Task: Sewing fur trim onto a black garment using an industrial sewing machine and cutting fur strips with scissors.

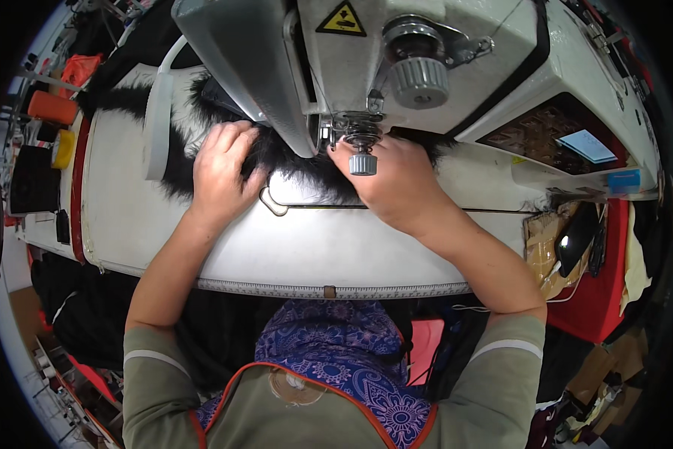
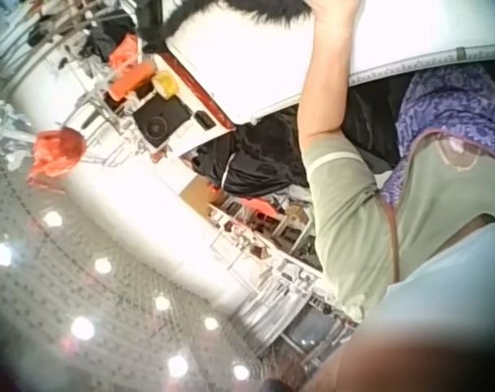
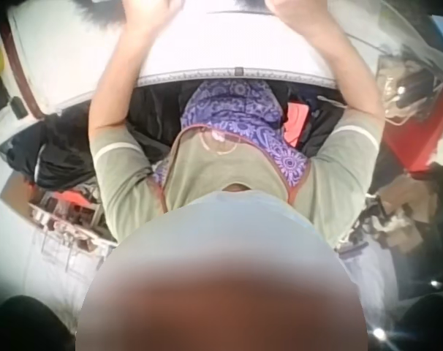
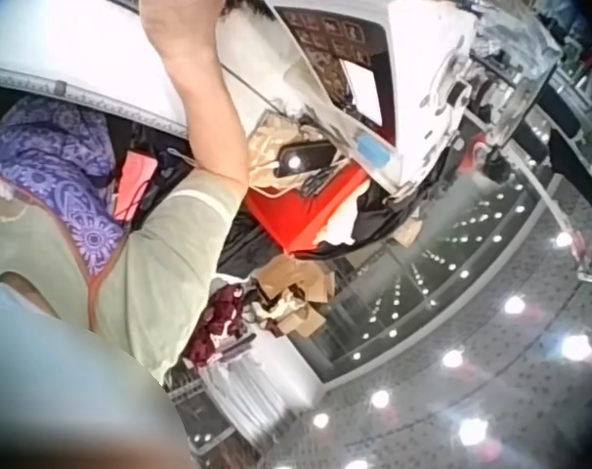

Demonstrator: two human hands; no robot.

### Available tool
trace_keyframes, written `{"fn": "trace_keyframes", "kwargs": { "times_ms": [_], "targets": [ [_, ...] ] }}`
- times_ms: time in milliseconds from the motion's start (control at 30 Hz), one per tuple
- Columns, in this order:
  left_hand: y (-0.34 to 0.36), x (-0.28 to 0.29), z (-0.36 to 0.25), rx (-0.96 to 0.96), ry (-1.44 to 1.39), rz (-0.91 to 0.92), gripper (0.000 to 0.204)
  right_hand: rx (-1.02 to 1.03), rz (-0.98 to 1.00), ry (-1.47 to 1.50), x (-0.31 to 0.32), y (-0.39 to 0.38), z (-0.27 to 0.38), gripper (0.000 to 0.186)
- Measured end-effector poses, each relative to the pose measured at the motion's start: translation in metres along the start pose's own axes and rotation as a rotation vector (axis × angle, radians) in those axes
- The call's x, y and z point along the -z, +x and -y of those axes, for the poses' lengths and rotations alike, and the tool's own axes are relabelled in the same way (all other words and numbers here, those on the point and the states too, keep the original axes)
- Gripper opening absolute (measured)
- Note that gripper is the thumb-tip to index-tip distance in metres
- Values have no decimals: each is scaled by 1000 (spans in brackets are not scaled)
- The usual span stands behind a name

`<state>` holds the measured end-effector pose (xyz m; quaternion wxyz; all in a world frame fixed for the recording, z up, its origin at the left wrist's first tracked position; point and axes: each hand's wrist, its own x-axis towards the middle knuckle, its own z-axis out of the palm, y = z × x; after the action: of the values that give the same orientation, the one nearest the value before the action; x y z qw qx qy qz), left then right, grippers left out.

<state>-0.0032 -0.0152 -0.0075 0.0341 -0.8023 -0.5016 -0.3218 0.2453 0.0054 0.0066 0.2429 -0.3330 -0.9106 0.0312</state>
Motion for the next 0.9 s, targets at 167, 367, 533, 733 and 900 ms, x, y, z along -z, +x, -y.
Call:
{"fn": "trace_keyframes", "kwargs": {
  "times_ms": [167, 367, 533, 733, 900],
  "targets": [
    [-17, 6, -1, -40, -80, 260, 23, 72, 155, -66, -7, 5, 6, 25],
    [9, 7, -3, -348, -177, 234, 25, 206, 41, 100, -14, 1, 3, 24],
    [22, 1, 9, -314, -179, 262, 36, 165, 41, 42, -9, -1, 4, 25],
    [-3, 13, 5, -442, -91, 296, 30, 54, 62, -24, -4, -9, 3, 28],
    [-9, 21, -17, -427, -70, 255, 18, 103, 21, -33, -3, -7, 7, 28]
  ]
}}
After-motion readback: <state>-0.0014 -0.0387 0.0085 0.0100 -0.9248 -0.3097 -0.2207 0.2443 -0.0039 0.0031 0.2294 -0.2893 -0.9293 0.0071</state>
